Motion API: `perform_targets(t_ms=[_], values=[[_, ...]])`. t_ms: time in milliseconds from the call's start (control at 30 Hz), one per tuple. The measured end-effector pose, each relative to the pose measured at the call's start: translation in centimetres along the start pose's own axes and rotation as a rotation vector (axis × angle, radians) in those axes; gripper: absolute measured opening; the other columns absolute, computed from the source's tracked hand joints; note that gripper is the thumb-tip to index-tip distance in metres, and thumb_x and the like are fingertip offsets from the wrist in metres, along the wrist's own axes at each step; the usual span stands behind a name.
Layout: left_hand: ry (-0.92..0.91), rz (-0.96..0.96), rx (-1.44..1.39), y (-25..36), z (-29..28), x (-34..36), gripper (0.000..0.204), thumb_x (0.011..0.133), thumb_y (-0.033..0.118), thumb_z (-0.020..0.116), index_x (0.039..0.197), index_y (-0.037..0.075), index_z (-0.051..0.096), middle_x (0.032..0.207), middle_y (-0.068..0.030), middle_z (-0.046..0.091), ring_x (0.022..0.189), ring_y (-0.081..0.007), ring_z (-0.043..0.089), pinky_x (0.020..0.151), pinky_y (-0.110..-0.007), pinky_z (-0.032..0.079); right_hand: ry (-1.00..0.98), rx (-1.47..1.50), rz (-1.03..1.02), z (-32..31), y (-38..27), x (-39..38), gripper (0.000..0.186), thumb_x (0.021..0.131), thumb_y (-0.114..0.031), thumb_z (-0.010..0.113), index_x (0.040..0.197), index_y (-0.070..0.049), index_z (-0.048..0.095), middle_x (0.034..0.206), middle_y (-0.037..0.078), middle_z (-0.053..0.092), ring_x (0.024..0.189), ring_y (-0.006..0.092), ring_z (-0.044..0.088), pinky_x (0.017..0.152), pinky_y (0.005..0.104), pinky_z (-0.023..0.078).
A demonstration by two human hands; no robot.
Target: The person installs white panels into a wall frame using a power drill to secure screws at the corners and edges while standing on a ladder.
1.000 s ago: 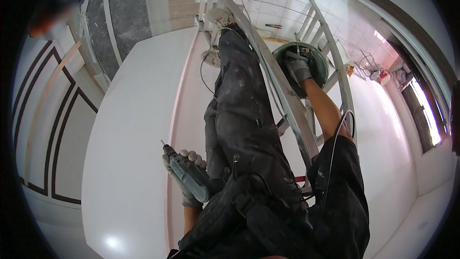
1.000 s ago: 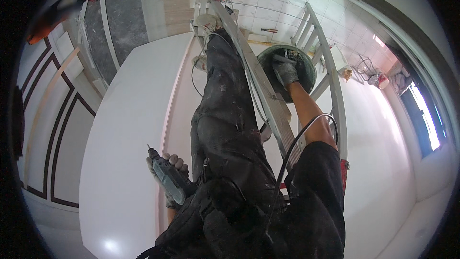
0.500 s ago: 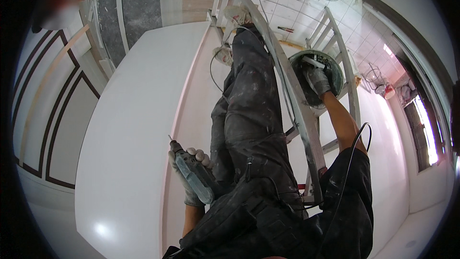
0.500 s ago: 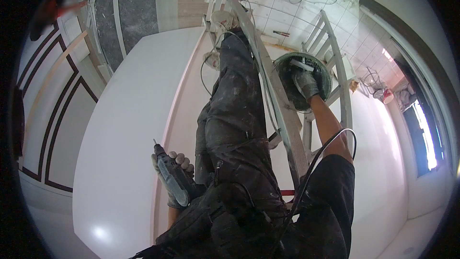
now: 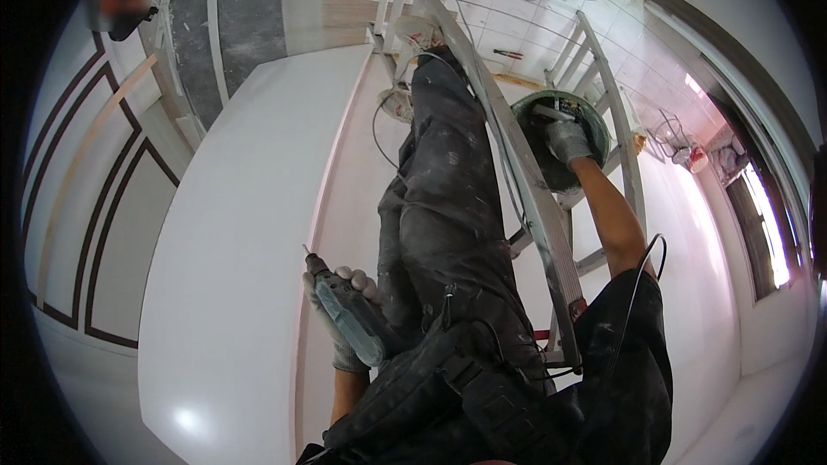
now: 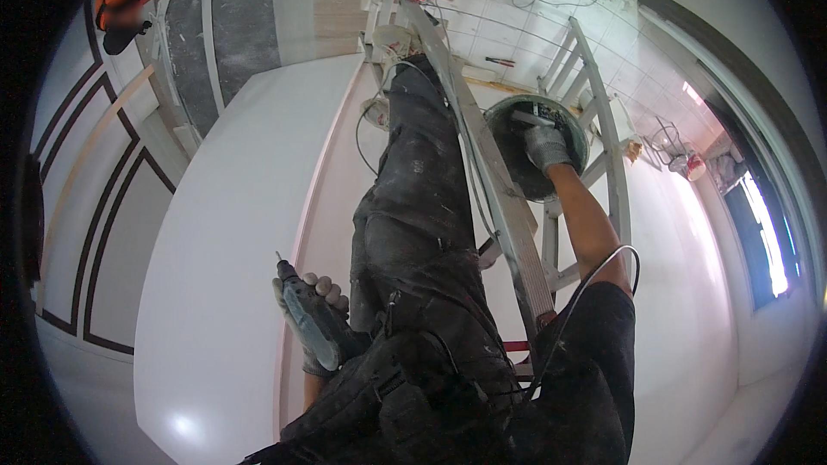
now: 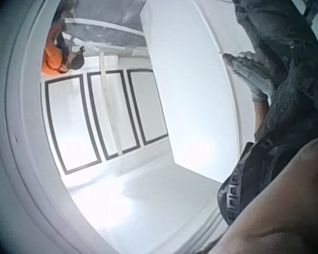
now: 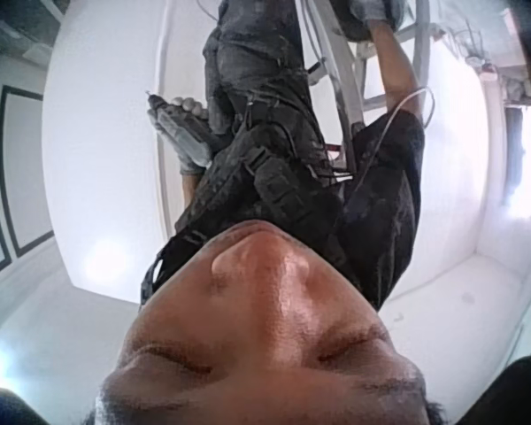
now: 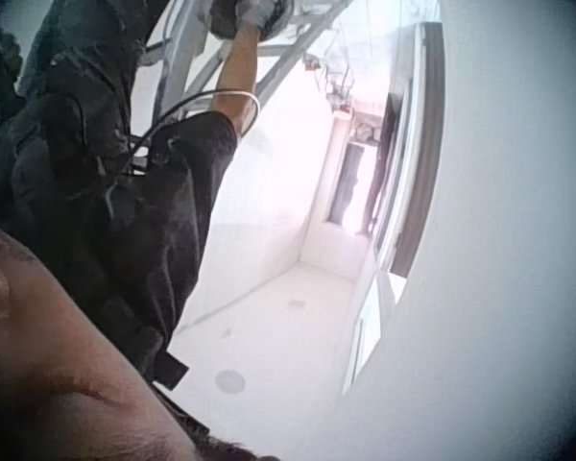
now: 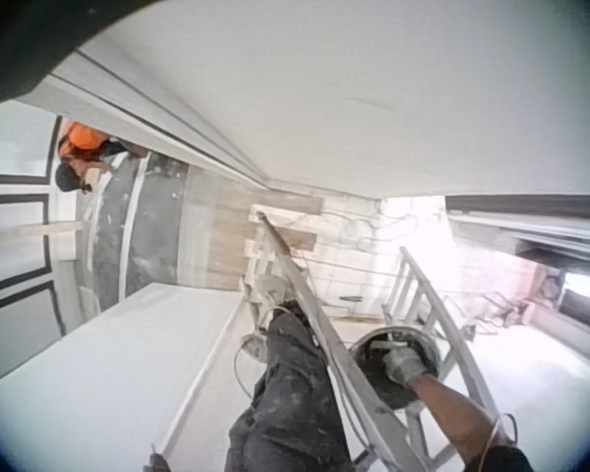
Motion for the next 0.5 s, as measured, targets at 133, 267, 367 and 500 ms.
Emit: perform_targets(t_ms=[133,267,367,500], values=[[0.011,-0.024,-0.021,-0.1,0.1,0.7,0.069,0.102,0.075,0.048,0.100,0.008,0.067,0.086,-0.0090,0.064,0.069,-0.0229,0.055,0.064,-0.036,0.049,0.081,0.249,0.005,-5.2,-1.4,-3.0,0.031,0.088,-0.032,0.074,0.109,-0.010,0.080,0.106,0.021,0.076,0.099,0.0393,0.074,0.089,0.0496,0.059],[-0.007,-0.007,0.001,-0.1,0.4,0.6,0.069,0.103,0.074,0.047,0.100,0.009,0.067,0.084,-0.0084,0.063,0.068,-0.0219,0.054,0.063,-0.036,0.047,-0.061,0.743,0.013,-5.8,-1.8,-4.4,0.023,0.091,-0.020,0.071,0.104,-0.002,0.078,0.091,0.014,0.077,0.080,0.0274,0.075,0.072,0.0418,0.059],[-0.019,-0.004,0.007,0.0,0.6,0.5,0.069,0.103,0.074,0.047,0.100,0.009,0.067,0.083,-0.0081,0.063,0.068,-0.0215,0.053,0.063,-0.035,0.045,-0.202,1.081,0.095,-4.4,-1.4,-4.6,0.017,0.094,-0.014,0.068,0.102,-0.002,0.078,0.086,0.008,0.075,0.072,0.0174,0.071,0.065,0.0328,0.055],[-0.060,-0.012,-0.007,0.1,0.7,0.9,0.069,0.103,0.074,0.047,0.100,0.009,0.068,0.083,-0.0082,0.063,0.068,-0.0212,0.053,0.062,-0.035,0.045,-0.219,1.183,0.095,-3.7,-0.9,-4.6,0.016,0.098,-0.014,0.066,0.102,-0.005,0.078,0.086,0.004,0.076,0.070,0.0113,0.069,0.060,0.0254,0.053]])
Point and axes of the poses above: each hand's wrist, its own x-axis towards the middle knuckle, its own z-axis out of the palm, y = z × x, the point moved 6 cm from there along x, towards the middle knuckle
